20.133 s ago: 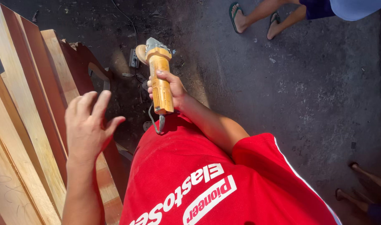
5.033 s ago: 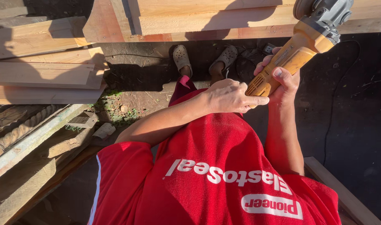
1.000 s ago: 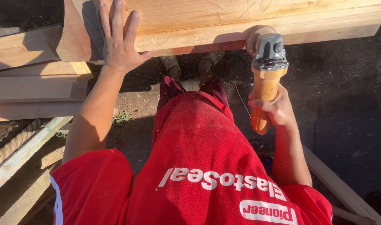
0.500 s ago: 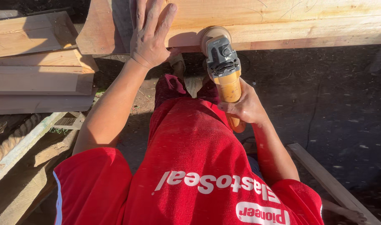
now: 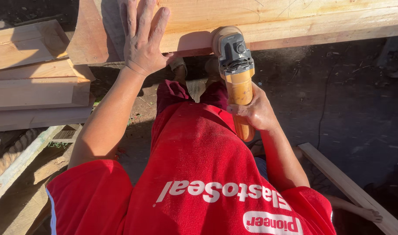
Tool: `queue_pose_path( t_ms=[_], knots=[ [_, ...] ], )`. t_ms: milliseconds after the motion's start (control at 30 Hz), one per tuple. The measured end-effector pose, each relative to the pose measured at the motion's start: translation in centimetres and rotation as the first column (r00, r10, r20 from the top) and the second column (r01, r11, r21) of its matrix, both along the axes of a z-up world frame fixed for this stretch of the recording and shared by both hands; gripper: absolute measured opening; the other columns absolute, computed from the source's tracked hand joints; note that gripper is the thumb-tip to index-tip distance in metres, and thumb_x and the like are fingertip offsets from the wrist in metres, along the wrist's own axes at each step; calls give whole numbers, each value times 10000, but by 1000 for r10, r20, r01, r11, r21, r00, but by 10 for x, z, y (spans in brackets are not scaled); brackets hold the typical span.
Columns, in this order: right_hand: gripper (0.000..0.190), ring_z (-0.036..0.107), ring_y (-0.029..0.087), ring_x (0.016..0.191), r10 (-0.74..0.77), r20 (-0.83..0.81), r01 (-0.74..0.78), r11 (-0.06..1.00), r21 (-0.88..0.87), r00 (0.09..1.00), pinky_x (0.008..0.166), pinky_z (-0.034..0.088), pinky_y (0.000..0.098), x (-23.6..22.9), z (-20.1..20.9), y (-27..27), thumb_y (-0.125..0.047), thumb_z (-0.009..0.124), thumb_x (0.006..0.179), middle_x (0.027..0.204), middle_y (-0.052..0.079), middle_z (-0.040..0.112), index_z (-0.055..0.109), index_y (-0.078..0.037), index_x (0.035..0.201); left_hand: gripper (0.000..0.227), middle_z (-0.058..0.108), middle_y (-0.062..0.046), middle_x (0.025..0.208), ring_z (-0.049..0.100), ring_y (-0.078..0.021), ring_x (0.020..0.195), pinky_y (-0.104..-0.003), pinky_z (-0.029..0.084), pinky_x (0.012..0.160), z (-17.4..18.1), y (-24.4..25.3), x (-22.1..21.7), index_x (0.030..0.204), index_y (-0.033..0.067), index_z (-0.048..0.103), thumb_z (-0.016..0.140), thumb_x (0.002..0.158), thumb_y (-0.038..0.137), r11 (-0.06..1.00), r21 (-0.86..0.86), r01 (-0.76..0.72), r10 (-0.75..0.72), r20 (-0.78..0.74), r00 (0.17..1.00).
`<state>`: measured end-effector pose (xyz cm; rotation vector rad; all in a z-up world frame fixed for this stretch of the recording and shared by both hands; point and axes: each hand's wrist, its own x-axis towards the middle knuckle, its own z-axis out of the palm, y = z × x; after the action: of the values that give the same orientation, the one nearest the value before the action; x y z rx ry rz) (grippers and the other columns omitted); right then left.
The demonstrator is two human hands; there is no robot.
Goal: The person uses an angle grinder with a sanding disc to smooth the surface of wooden planks. They hold the wood with one hand and guide the tool with the other, moving it back and forth along the length of the planks.
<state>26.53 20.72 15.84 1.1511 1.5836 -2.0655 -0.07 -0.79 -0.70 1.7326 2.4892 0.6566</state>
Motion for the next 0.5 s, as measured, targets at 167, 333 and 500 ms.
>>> queue_pose_path(
  t_ms=[167,333,500],
  knots=[
    [546,669,153,864,-79,24,79,997,8,997,841,569,317,14,4,15,-157,868,687,950,47,689,623,-30,1158,1192,138,-173,1727,60,-490,1558,-638,180,1308,3,0,0,1711,187,208,915,765,346,1000,-13,8,-7,44,999],
    [535,688,161,863,-114,28,114,993,6,993,830,580,323,26,3,28,-159,868,678,941,53,700,627,-37,1140,1152,123,-174,1727,47,-502,1556,-631,199,1318,4,-1,-1,1711,189,208,894,802,362,1000,-20,15,-14,34,999],
    [545,695,173,854,-149,33,148,989,25,988,802,591,333,37,2,41,-162,857,667,946,72,708,629,-35,1146,1149,120,-178,1723,50,-511,1548,-637,208,1307,2,-1,-3,1710,192,215,869,782,368,999,-28,14,-13,28,1000]
  ],
)
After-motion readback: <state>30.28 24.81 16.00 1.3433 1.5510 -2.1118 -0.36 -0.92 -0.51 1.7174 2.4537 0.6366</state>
